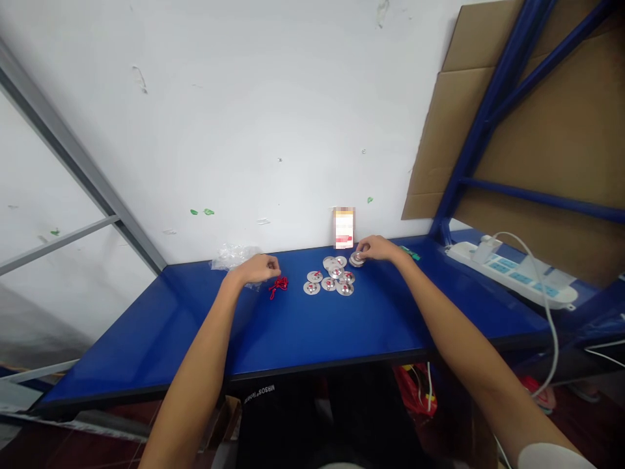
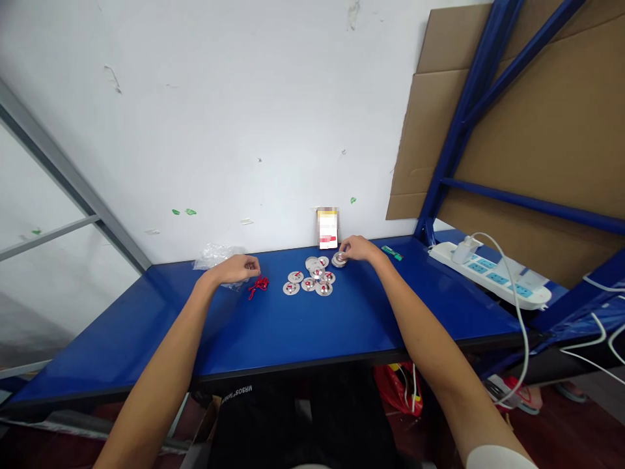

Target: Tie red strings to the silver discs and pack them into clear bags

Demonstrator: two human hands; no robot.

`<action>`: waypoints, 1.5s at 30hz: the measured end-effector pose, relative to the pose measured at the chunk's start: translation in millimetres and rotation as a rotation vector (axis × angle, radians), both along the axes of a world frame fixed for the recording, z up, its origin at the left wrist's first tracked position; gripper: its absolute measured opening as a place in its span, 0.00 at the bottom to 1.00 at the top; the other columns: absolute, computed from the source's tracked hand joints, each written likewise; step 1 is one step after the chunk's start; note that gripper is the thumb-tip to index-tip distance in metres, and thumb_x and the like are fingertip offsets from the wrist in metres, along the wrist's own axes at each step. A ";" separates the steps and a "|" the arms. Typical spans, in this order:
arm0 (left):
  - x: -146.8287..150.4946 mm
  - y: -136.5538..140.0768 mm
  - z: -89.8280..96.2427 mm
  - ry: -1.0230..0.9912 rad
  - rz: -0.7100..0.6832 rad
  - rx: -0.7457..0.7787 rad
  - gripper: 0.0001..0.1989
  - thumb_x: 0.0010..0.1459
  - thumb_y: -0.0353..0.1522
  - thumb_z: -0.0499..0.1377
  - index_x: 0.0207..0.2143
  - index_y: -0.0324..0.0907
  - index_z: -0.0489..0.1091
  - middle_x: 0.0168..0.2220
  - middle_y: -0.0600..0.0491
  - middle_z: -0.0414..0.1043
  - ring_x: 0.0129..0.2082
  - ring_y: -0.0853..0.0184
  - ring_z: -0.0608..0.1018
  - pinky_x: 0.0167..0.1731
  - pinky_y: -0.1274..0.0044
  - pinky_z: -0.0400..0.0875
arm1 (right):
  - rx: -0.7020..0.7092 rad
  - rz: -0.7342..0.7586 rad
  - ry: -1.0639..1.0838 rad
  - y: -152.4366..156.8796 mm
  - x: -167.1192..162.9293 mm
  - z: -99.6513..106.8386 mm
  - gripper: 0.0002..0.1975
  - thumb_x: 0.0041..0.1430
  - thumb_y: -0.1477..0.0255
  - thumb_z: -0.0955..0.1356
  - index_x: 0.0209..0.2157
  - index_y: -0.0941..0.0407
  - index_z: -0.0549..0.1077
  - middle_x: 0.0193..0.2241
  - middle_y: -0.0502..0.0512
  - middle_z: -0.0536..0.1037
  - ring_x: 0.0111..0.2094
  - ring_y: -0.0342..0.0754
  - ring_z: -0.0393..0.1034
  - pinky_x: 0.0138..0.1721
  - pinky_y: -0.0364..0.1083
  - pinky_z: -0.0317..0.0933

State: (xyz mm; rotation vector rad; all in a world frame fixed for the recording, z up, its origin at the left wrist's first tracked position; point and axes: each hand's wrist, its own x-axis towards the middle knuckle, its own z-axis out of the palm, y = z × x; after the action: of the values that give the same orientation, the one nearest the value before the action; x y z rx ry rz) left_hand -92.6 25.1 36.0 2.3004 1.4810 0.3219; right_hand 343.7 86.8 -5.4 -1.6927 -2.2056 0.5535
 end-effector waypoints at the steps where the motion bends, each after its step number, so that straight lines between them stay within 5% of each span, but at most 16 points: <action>1: 2.9 -0.2 -0.3 -0.001 0.002 0.042 0.08 0.53 0.37 0.62 0.30 0.44 0.79 0.32 0.50 0.81 0.30 0.62 0.78 0.31 0.74 0.66 | 0.024 -0.003 -0.051 0.3 -1.6 -0.7 0.13 0.54 0.68 0.76 0.41 0.57 0.84 0.30 0.53 0.84 0.31 0.48 0.77 0.32 0.43 0.63; 7: 34.7 -2.3 -19.3 -0.069 -0.141 0.288 0.08 0.58 0.32 0.59 0.35 0.43 0.79 0.36 0.49 0.80 0.34 0.61 0.78 0.36 0.72 0.69 | 0.109 0.004 -0.150 -3.6 -10.3 2.2 0.15 0.60 0.59 0.74 0.42 0.54 0.85 0.40 0.56 0.86 0.39 0.51 0.79 0.37 0.44 0.64; 13: 75.4 -4.3 -52.4 -0.127 -0.268 0.385 0.19 0.71 0.39 0.54 0.58 0.44 0.77 0.48 0.46 0.80 0.44 0.59 0.79 0.47 0.69 0.72 | 0.182 -0.042 -0.169 -12.3 -18.8 6.5 0.14 0.62 0.60 0.72 0.41 0.53 0.84 0.41 0.57 0.86 0.40 0.52 0.79 0.36 0.44 0.63; 17: 90.7 -2.1 -62.8 -0.087 -0.251 0.400 0.13 0.69 0.37 0.59 0.49 0.46 0.82 0.47 0.47 0.80 0.47 0.58 0.78 0.49 0.68 0.72 | 0.329 -0.041 -0.085 -21.8 -38.8 8.6 0.12 0.65 0.64 0.70 0.44 0.54 0.84 0.42 0.57 0.86 0.41 0.51 0.79 0.36 0.43 0.62; 21: 92.7 -3.8 -60.2 -0.173 -0.185 0.401 0.07 0.63 0.34 0.64 0.38 0.46 0.83 0.40 0.50 0.80 0.39 0.62 0.78 0.42 0.72 0.71 | 0.394 0.124 0.085 -36.1 -74.2 7.3 0.10 0.67 0.67 0.69 0.39 0.55 0.84 0.36 0.55 0.85 0.36 0.49 0.77 0.34 0.43 0.62; 27: 86.4 -6.8 -51.2 -0.678 -0.025 0.192 0.13 0.63 0.41 0.65 0.38 0.41 0.82 0.32 0.51 0.82 0.32 0.64 0.80 0.35 0.75 0.71 | 0.389 0.391 0.411 -60.3 -124.6 1.6 0.09 0.64 0.65 0.73 0.43 0.54 0.83 0.38 0.54 0.82 0.36 0.47 0.76 0.39 0.44 0.66; 34: 89.5 -13.0 -43.8 -0.875 0.011 0.114 0.17 0.57 0.46 0.70 0.36 0.41 0.83 0.30 0.51 0.81 0.30 0.64 0.78 0.32 0.74 0.70 | 0.338 0.321 0.676 -65.0 -139.0 -8.7 0.12 0.59 0.58 0.77 0.37 0.52 0.84 0.39 0.54 0.80 0.38 0.49 0.75 0.41 0.48 0.69; 40: 88.7 -16.7 -38.7 -1.007 -0.063 0.024 0.16 0.59 0.44 0.70 0.40 0.40 0.82 0.37 0.48 0.82 0.36 0.63 0.80 0.38 0.73 0.74 | 0.099 0.201 0.977 -63.7 -147.5 -15.8 0.19 0.53 0.51 0.78 0.34 0.54 0.85 0.32 0.54 0.83 0.31 0.49 0.75 0.29 0.46 0.67; 45: 89.4 -14.5 -39.3 -1.188 -0.046 0.023 0.16 0.60 0.42 0.69 0.42 0.41 0.75 0.42 0.49 0.79 0.40 0.63 0.82 0.43 0.71 0.78 | 0.049 0.099 1.209 -60.0 -147.2 -18.7 0.19 0.50 0.54 0.80 0.36 0.55 0.85 0.37 0.56 0.85 0.39 0.52 0.79 0.36 0.47 0.75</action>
State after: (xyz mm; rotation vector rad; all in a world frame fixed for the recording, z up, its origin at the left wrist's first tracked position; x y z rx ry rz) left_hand -3.2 10.6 -3.2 1.5547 0.7679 1.3739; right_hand 196.5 26.8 -24.0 -0.7896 -1.3550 1.1349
